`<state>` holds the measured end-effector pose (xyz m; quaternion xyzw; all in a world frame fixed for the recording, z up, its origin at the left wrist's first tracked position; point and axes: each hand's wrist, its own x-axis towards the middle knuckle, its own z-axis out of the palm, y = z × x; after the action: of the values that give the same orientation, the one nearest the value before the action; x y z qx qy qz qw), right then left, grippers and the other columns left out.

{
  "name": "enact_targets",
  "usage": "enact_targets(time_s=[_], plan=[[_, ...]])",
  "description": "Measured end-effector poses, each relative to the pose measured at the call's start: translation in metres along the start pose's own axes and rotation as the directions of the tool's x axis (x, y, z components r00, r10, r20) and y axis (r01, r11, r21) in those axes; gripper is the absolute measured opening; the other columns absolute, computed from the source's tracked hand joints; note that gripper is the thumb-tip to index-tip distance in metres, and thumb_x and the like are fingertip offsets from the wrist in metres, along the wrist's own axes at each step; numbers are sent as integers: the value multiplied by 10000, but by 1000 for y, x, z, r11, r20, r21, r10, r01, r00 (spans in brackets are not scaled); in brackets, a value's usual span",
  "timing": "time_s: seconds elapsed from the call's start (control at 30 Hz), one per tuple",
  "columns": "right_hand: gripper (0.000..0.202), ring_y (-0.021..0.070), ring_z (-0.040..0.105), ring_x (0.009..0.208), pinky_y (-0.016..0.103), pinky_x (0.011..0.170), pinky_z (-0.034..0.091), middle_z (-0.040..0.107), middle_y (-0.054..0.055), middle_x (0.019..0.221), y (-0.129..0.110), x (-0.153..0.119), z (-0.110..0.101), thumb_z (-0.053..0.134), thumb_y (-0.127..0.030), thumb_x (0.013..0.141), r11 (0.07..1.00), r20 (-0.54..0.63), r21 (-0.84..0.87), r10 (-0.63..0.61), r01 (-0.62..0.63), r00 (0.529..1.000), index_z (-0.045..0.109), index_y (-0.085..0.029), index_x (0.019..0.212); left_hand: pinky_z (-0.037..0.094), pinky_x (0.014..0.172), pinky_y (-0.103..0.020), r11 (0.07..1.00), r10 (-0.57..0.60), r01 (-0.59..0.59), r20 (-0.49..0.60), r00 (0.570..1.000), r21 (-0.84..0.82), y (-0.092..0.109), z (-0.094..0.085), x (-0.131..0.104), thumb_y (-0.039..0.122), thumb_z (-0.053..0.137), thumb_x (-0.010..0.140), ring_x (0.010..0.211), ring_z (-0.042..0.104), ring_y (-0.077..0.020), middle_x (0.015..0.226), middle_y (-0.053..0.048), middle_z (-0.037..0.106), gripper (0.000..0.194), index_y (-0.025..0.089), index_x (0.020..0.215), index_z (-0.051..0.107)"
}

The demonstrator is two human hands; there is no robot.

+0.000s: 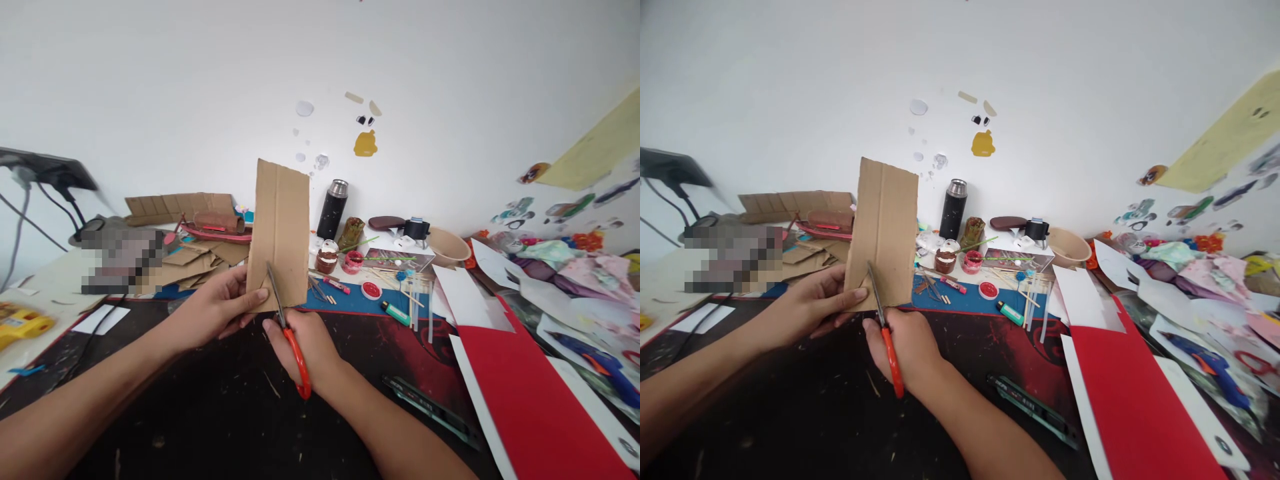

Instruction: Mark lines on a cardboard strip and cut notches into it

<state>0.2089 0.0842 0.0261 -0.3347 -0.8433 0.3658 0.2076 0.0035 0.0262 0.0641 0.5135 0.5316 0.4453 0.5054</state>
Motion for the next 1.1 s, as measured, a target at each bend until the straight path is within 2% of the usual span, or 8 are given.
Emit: enact_targets(time_s=[0.3,0.6,0.7,0.83,0.93,1.1], plan=[[286,199,690,679,297,702,477,761,51,755,4,2,7,693,-312,1086,998,-32,-55,8,-10,999,674,-226,814,272,340,-171,1000,0,0,-9,1000,-12,-3,-2,1,715,815,950,429,360,-81,628,83,554,523,252,1064,601],[260,230,749,728,313,736,503,802,91,810,6,1,10,661,-329,1092,997,-39,-73,4,-7,999,686,-221,857,265,345,-170,999,15,-15,-20,1000,-37,-3,0,2,709,828,948,409,358,-66,611,84,566,522,244,1005,598],[242,240,769,753,310,738,513,810,95,817,6,2,9,670,-321,1087,997,-46,-80,9,-13,999,706,-218,871,285,355,-178,1000,7,-7,-8,1000,9,0,-3,3,742,803,956,397,441,-75,640,60,625,541,238,993,610],[205,266,820,845,311,771,543,848,116,887,7,5,5,690,-295,1071,994,-38,-111,6,-10,999,733,-209,890,429,402,-226,996,4,-2,-32,999,85,8,-13,3,845,734,950,440,609,-144,653,0,724,617,243,950,597],[194,274,850,860,311,782,559,872,119,910,8,6,2,693,-306,1080,992,-23,-128,9,-12,1000,767,-204,932,500,467,-252,987,24,-12,-78,997,159,14,-20,2,860,732,940,469,638,-161,618,-20,748,630,247,911,587],[156,267,868,869,314,808,582,889,103,933,8,5,0,687,-257,1079,994,-5,-114,3,-4,1000,799,-207,983,513,480,-263,981,44,-19,-126,991,193,15,-17,2,873,778,891,529,685,-178,655,-1,747,653,234,961,660]])
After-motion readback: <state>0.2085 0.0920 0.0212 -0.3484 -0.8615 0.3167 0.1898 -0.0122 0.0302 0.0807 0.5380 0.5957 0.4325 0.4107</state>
